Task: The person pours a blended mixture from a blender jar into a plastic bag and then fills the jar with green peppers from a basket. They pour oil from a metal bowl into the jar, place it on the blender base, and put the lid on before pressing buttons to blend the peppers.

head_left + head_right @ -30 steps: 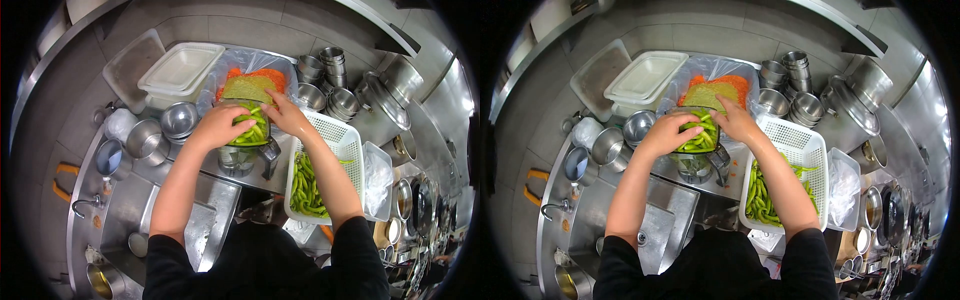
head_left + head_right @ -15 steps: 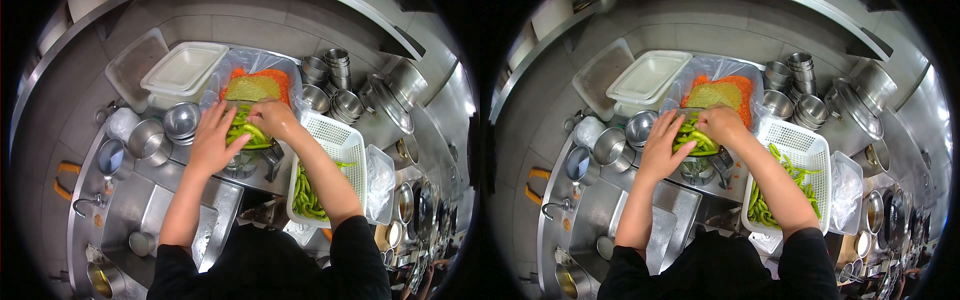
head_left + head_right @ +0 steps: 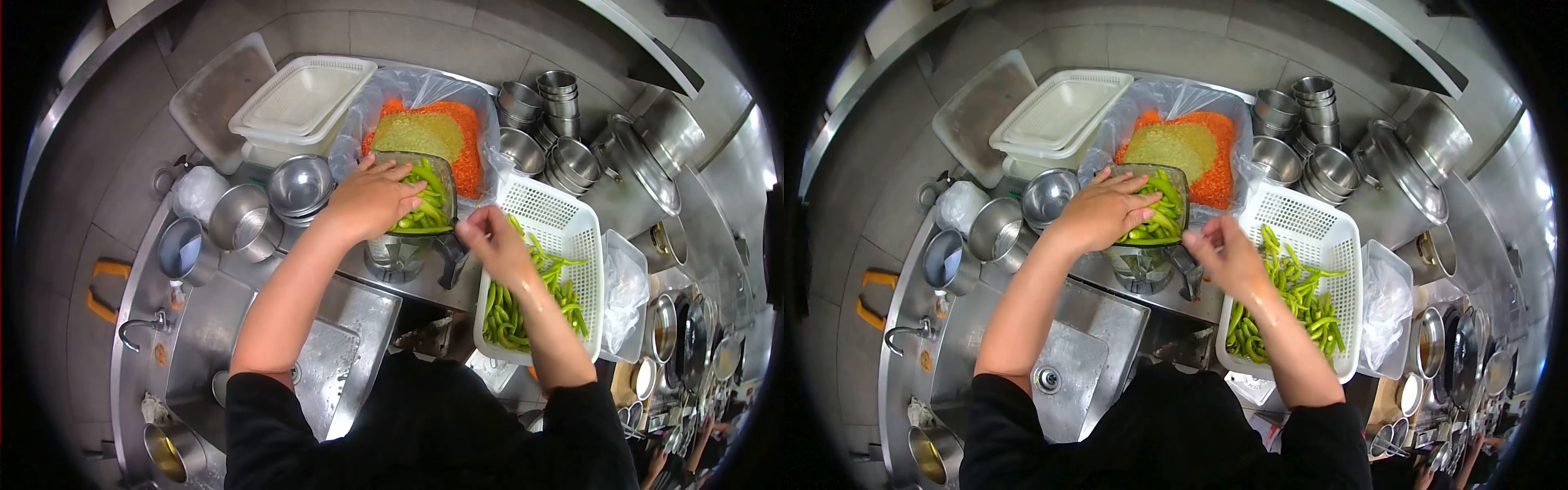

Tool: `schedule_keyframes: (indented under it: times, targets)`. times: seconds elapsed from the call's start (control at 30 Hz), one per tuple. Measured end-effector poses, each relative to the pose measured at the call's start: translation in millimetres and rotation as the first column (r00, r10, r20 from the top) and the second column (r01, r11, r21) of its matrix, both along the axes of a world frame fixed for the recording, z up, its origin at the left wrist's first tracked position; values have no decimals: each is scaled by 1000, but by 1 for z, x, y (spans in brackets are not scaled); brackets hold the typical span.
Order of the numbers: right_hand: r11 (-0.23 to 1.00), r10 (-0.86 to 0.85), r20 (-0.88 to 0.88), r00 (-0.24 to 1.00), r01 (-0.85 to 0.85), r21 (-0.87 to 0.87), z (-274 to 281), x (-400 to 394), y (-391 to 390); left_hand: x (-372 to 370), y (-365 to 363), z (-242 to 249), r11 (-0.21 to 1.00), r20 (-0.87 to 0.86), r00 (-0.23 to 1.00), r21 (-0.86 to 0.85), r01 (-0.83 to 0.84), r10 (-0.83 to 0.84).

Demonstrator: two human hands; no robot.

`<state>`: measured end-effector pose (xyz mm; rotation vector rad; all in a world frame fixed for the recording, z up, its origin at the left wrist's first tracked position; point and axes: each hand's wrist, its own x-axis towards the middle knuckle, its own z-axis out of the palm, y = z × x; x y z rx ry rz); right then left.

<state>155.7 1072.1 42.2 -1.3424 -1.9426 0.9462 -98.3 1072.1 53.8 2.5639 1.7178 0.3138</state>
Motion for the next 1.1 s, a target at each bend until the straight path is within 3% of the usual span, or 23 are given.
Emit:
schedule_keyframes:
  times: [0.1,0.23,0.3,0.43,0.5,0.53,0.6,0.67,0.77,0.87,0.93,0.97,1.03,1.07,1.1]
  targets:
    - [992,115,-28,993,-114,54,-28,0,-24,1,-4,-2,1000,52,999,31,7,-8]
    - [997,64,45,997,-66,27,-30,-8,-33,11,-24,16,1000,152,988,8,-5,4]
    - [999,24,41,999,-22,-50,-18,-15,-36,9,-16,11,1000,146,989,-5,17,-16]
    - [998,-59,53,997,60,-30,-28,-25,-34,5,-6,9,998,98,993,-15,66,-64]
    - [997,-71,-208,975,63,-45,-48,-28,-29,7,0,6,998,64,997,-25,55,-53]
    - [997,-70,-205,976,61,-50,-56,-29,-27,9,1,5,999,28,999,-28,43,-42]
    - [994,-110,-406,907,97,-52,-69,-35,-24,9,5,1,998,46,998,-44,42,-40]
    - [994,-110,-407,907,101,-43,-77,-37,-25,10,3,4,998,53,998,-49,39,-36]
    - [984,-136,-560,817,175,15,-75,-47,-33,5,-13,15,994,162,987,-108,11,6]
    - [994,-84,-519,851,105,12,-48,-39,-49,8,-45,21,993,279,953,-53,-109,120]
    - [997,11,-562,827,31,65,-35,-32,-61,21,-84,38,947,339,937,267,-179,81]
    - [998,51,-576,816,-23,56,-27,-29,-69,26,-103,47,937,336,931,255,-239,146]
    - [988,153,-605,781,-121,93,-20,-25,-83,32,-146,59,776,539,842,525,-351,16]
    - [982,184,-641,745,-165,91,-19,-25,-93,35,-170,60,750,539,837,512,-417,98]
    - [971,231,-632,739,-215,103,-18,-24,-103,41,-197,57,636,645,759,549,-543,91]
